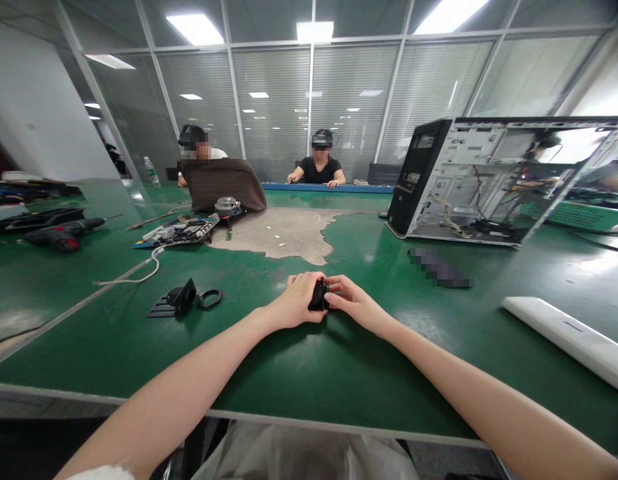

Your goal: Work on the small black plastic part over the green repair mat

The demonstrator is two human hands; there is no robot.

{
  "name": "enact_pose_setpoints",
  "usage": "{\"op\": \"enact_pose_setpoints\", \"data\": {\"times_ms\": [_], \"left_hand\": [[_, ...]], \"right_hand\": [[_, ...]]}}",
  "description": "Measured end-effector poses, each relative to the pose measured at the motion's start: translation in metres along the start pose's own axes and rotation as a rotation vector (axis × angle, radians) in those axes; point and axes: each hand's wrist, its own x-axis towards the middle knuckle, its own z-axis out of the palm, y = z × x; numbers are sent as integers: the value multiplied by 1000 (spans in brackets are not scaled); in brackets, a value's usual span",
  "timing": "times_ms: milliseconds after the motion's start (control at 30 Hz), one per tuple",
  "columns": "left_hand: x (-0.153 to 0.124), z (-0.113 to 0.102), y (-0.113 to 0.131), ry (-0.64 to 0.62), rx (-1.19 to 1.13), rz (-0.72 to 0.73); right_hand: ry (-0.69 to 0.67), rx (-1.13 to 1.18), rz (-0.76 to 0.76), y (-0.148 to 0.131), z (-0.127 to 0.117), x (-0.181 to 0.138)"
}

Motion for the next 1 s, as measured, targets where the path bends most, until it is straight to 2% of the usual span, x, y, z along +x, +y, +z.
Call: {"op": "enact_pose_setpoints", "data": {"times_ms": [233,467,767,900,1000], "left_hand": [[-1,-1,0,-18,4,-4],[0,0,0,-6,-11,-10],[0,0,0,-7,-2,-17],[0,0,0,-11,-11,-17],[-1,0,0,-7,-14,-15]], "right_hand": [[-95,73,-98,-3,-2,-2],[0,72,-38,-7,3,-2],[45,22,-6,-4,3,-1],[27,9,-6,-3,0,0],[-9,22,-61,-3,-1,0]]}}
